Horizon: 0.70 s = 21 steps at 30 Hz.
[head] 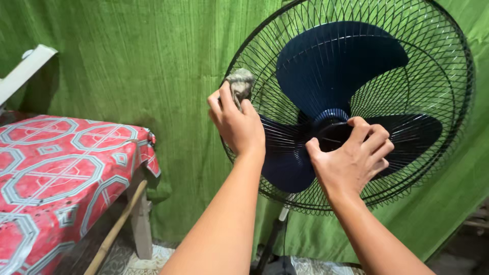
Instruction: The person wipes the front grille and blades of a standing electric fan using a cloth. They rotate the fan head to reach different sections and continue wiping the mesh and blades throughout the clip.
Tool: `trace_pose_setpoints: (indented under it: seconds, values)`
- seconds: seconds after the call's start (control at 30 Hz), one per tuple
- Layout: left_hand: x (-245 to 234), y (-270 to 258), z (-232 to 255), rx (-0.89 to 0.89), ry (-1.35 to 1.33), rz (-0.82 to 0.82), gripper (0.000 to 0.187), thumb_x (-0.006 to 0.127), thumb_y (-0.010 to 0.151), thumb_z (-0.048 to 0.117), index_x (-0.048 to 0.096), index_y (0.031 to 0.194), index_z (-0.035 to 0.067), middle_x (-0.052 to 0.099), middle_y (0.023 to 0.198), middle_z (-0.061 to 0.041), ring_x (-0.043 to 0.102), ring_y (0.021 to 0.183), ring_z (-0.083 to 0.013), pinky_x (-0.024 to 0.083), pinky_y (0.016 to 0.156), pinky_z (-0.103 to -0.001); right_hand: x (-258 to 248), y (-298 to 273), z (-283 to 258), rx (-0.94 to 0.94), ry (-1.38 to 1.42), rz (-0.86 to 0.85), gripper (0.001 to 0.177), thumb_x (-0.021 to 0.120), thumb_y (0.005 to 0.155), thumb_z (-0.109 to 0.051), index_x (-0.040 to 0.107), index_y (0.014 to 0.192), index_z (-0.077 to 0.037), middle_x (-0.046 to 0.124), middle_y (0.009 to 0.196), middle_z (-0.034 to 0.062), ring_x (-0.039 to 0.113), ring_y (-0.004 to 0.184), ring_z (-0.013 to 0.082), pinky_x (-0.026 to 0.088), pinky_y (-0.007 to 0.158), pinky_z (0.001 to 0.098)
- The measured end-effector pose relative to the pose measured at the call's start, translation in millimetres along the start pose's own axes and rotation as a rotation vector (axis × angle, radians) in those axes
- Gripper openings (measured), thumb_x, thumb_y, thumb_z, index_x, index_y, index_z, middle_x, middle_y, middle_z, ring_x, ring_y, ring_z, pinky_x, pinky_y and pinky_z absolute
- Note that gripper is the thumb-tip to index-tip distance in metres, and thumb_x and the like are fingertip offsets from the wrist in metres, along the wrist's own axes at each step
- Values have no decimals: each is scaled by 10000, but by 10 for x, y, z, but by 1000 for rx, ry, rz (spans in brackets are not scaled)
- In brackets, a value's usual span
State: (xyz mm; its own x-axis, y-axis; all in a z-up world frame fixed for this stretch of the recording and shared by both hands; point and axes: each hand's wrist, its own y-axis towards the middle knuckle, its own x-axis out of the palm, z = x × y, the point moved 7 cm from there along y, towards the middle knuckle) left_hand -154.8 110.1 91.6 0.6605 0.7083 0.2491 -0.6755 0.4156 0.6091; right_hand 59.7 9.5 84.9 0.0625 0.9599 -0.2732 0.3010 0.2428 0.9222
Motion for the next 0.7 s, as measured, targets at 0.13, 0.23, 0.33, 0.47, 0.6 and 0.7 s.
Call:
trace_pose_setpoints:
  seconds: [0.13, 0.23, 0.33, 0.47, 0.6, 0.7]
  values:
    - [-31, -213, -52, 26, -38, -4, 526, 690, 811, 28, 560, 1305, 152, 521, 1276, -89, 530, 1198, -366, 480, 952, -479, -30, -10, 88, 0, -10, 3, 740, 852, 686, -414, 510, 1282, -138, 387, 1269, 149, 348, 1261, 395, 395, 920, 591]
    - [-56, -402, -162, 20, 18, -3, 528, 706, 798, -2, 572, 1283, 158, 521, 1258, -87, 522, 1202, -374, 472, 967, -493, -20, -1, 97, 16, -17, 2, 749, 853, 675, -424, 510, 1276, -136, 388, 1262, 150, 353, 1249, 393, 402, 920, 592]
    - [-121, -597, -330, -22, 39, -122, 571, 693, 751, -16, 572, 1280, 160, 503, 1260, -102, 502, 1206, -395, 467, 936, -499, -5, 26, 79, 35, -30, -6, 754, 856, 663, -431, 511, 1264, -133, 389, 1250, 153, 355, 1233, 392, 401, 913, 594]
    - [-227, -631, -382, -109, 36, -209, 508, 697, 767, 11, 572, 1239, 148, 516, 1224, -100, 516, 1181, -382, 450, 959, -502, 4, 19, 20, 31, -33, -18, 751, 852, 672, -439, 513, 1272, -140, 392, 1256, 148, 356, 1239, 389, 401, 905, 592]
    - [-296, -430, 110, 155, -66, 5, 471, 713, 786, 47, 554, 1225, 107, 522, 1222, -124, 514, 1187, -384, 418, 1022, -524, -58, -37, -12, -26, -23, -3, 758, 869, 694, -462, 515, 1284, -144, 396, 1269, 146, 361, 1243, 381, 400, 924, 585]
    - [-207, -348, 426, 275, -74, 20, 479, 738, 763, 57, 565, 1206, 117, 524, 1221, -131, 504, 1165, -377, 421, 1014, -527, -114, -90, -44, -64, -1, 10, 773, 887, 690, -457, 520, 1293, -144, 405, 1273, 145, 367, 1239, 382, 399, 933, 577]
